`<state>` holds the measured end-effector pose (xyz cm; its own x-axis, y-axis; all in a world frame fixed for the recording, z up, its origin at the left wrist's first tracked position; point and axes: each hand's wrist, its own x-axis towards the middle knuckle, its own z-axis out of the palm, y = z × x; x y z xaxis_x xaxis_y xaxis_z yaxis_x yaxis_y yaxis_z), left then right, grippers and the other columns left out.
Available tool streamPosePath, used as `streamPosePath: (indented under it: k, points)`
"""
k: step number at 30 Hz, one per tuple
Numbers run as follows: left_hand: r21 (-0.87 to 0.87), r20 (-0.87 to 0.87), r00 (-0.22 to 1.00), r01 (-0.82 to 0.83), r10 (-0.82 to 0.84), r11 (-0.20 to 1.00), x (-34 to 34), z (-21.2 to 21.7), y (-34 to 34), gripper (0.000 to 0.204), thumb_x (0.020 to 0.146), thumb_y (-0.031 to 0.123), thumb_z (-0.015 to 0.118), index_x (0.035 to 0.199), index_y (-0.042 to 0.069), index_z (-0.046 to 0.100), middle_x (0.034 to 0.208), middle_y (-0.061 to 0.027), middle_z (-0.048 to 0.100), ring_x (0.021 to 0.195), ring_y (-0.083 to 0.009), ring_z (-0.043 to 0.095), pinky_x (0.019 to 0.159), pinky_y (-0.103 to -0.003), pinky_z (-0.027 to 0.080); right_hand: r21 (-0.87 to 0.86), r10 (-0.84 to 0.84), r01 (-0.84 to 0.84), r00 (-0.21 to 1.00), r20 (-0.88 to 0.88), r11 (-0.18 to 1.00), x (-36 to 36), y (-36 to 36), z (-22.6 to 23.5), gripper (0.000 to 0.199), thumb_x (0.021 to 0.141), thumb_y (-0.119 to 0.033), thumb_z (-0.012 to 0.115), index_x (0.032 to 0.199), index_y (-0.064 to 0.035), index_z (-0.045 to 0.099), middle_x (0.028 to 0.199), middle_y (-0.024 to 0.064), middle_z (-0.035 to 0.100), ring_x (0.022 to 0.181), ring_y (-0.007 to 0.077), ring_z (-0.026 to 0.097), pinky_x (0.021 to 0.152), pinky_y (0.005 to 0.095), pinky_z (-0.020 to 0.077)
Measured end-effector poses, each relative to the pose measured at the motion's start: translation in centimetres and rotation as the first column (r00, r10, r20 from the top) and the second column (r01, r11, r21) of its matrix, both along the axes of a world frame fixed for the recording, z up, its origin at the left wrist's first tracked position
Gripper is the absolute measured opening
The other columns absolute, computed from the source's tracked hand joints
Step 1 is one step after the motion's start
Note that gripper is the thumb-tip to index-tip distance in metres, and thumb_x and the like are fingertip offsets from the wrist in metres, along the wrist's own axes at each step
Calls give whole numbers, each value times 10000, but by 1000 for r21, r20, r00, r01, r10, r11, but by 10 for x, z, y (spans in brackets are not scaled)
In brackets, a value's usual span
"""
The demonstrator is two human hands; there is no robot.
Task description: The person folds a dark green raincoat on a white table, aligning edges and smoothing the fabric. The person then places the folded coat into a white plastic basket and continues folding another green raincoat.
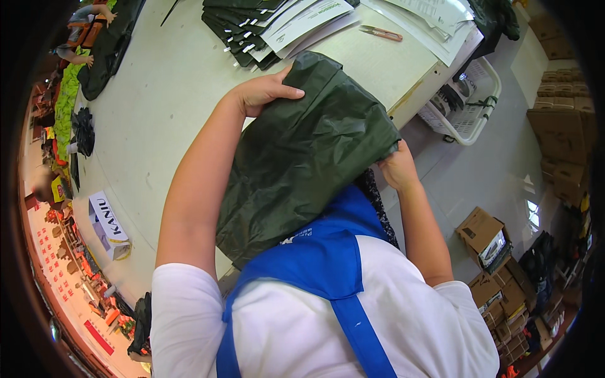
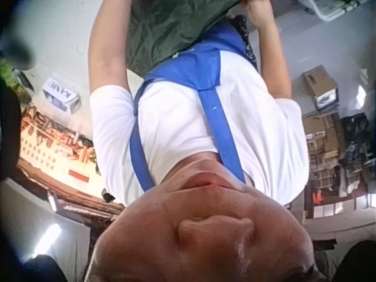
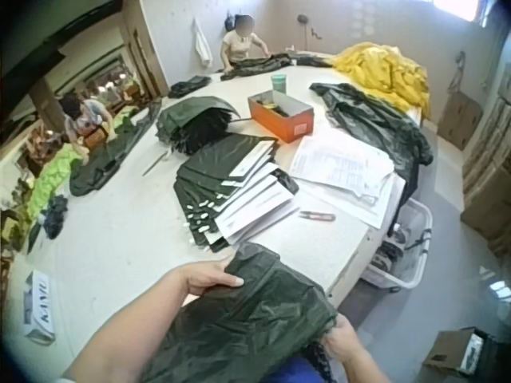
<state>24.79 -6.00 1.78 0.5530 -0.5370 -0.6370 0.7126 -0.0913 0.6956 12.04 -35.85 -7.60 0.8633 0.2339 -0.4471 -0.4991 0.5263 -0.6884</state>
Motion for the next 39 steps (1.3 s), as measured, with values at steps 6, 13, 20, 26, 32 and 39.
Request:
streamPosePath:
  k: [6,13,20,26,32,39]
  points:
    - [257,134,987,47,-84,965,8,-6,-3,796,783,101,686,1448,122,248,1311,-81,488,1139,-181,508,965,-344,422,-816,-14,298,942,336,496,2,37,31,286,788,40,554,1071,25,516,892,96,629,872,258,609,804,328,469]
    - [422,285,958,-114,-13,899,9,-19,1,598,849,186,628,1373,73,363,1257,-91,531,1105,-183,528,968,-315,399,-456,-117,216,965,236,864,9,10,40,346,837,31,526,1171,-15,447,986,92,582,870,118,568,730,232,457]
    - [562,522,822,-130,-229,817,-19,-32,-9,557,888,195,560,1385,72,342,1293,-163,514,1174,-253,503,993,-327,367,-637,141,40,963,232,770,36,-4,11,261,793,62,535,1038,-10,591,985,25,557,814,66,521,710,221,435]
    - [568,680,723,-417,-119,710,-26,-35,-2,468,944,334,477,1336,83,429,1211,-129,568,1122,-214,517,967,-325,379,-728,362,-151,922,141,669,58,-30,22,447,706,110,475,1132,-9,540,988,53,567,884,145,543,788,265,454]
    - [639,435,899,-276,-42,718,-54,-55,66,395,973,357,408,1184,78,590,1070,-77,626,961,-152,551,861,-295,425,-780,439,95,782,443,618,147,-5,49,380,811,24,508,1171,-76,580,1061,73,632,961,158,589,866,298,460]
    - [596,364,931,-264,38,759,-93,-37,64,295,964,319,466,908,59,593,800,14,562,755,-79,477,716,-249,418,-909,776,56,501,384,414,188,72,22,253,802,-70,589,1052,-100,622,921,109,667,771,280,629,720,341,498]
